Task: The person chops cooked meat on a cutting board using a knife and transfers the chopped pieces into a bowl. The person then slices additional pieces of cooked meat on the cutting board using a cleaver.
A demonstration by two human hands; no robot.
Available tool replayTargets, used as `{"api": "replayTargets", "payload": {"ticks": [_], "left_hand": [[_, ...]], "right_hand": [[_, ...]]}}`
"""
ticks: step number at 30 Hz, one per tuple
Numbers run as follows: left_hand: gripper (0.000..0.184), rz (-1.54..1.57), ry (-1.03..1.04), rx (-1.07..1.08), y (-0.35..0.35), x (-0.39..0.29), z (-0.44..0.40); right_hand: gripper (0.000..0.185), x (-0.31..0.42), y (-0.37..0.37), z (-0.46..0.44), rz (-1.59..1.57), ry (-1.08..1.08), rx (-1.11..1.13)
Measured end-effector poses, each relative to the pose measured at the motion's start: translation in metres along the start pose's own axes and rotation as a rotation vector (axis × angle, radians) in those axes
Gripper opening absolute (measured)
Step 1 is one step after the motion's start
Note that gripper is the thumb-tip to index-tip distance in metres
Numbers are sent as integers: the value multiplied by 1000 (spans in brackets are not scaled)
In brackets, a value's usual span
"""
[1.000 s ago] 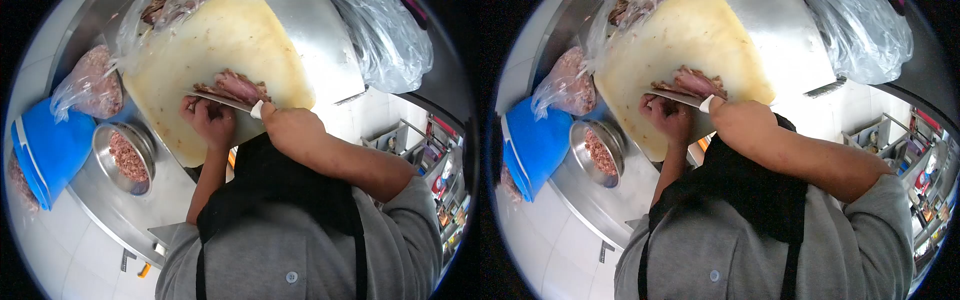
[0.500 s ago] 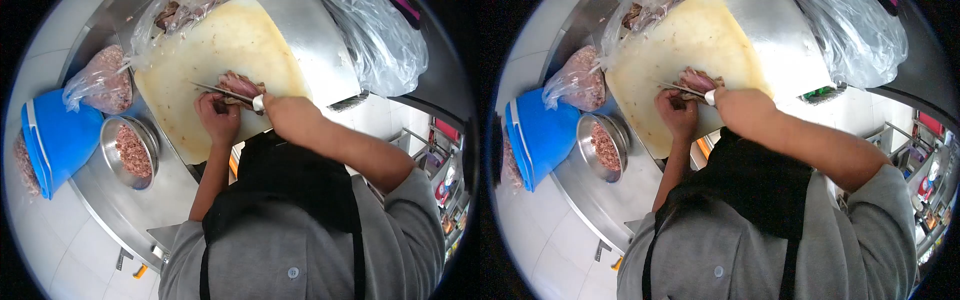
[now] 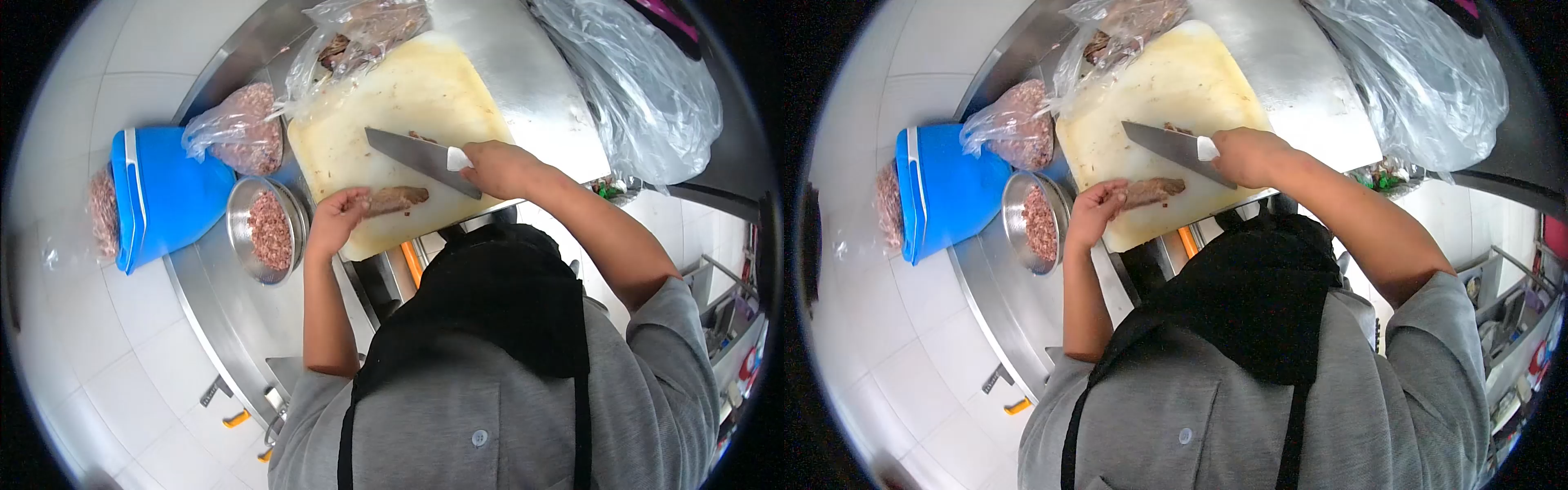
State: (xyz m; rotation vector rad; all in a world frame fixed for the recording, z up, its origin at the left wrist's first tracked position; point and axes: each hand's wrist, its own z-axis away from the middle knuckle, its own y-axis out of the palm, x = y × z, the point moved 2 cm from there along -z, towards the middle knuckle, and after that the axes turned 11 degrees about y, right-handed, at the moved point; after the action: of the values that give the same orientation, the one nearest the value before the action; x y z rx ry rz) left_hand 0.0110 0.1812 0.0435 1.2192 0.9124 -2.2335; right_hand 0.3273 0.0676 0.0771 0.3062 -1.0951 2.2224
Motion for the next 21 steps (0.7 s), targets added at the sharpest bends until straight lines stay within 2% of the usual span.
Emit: {"api": "replayTargets", "payload": {"ticks": [1,3,4,5,7,8,10,11,12,13,14,18,20,21], "left_hand": [[32,5,-2,-14,3,7,-1],[38,-506,314,-293,9,7,-1],[45,-497,210,-302,9,9,-1],[45,-489,203,-315,14,10,-1],[43,-617,629,-347,26,3,3],[40,-706,653,-254,30,3,3],[39,-747,546,-277,35,4,13],[37,-788,451,-296,40,6,17],[37,-788,440,-302,47,7,24],[36,-736,281,-383,51,12,32],[36,-683,120,-461,55,17,39],[31,-709,217,-524,70,31,48],[30,-610,330,-583,70,19,45],[30,-619,324,-577,70,18,44]], "right_hand": [[38,3,-1,4,16,4,-5],[38,9,0,17,-24,5,-42],[39,11,1,22,-74,16,-78],[39,11,4,23,-61,8,-72],[42,6,10,25,-187,-16,-159],[42,5,12,26,-180,-23,-148],[45,1,15,28,-285,-20,-29],[45,-7,21,28,-281,-22,-21],[45,-5,22,31,-297,-57,-37],[45,0,21,34,-315,-96,-53],[42,-3,19,40,-434,108,181],[40,-15,45,32,-530,172,405],[41,-19,53,31,-528,145,403],[42,-20,59,30,-531,128,393]]}}
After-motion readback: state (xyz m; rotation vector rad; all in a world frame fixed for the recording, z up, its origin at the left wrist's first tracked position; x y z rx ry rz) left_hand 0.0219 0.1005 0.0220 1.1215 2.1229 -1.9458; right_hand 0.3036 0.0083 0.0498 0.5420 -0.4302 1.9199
